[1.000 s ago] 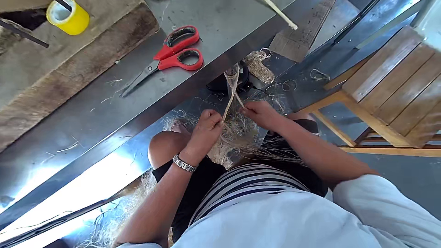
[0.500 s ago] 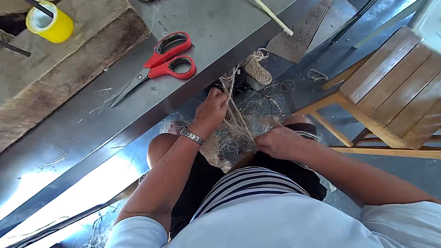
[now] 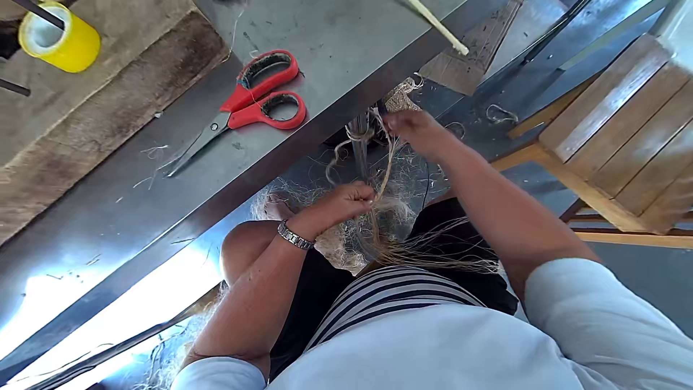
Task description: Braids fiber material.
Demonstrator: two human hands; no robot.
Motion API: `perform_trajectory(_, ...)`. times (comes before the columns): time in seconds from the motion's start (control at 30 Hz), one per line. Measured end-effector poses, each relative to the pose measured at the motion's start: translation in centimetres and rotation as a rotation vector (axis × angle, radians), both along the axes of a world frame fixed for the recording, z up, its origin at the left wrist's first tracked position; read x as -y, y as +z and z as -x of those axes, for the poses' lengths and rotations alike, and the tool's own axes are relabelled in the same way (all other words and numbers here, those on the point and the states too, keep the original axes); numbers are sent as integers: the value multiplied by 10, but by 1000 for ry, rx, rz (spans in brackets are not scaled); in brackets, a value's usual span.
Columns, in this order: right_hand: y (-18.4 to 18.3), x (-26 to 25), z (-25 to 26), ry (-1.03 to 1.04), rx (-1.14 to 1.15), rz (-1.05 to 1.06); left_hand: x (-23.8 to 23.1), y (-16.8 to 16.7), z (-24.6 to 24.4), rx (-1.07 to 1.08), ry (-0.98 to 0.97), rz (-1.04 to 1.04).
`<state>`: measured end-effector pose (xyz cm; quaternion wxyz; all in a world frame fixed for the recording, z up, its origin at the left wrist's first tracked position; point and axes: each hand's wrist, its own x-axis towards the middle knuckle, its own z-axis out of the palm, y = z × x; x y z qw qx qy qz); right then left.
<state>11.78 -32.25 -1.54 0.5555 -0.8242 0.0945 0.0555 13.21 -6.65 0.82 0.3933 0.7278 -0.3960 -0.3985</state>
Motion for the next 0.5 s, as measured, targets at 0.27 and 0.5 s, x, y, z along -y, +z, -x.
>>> perform_trajectory(0.27,-23,-44,-42,-311,12,-521,-13,4,-20,-13,136,84)
perform_trajectory(0.5,-38,-25,-29,-136,260,-521,-7,7,-28,26,292,161)
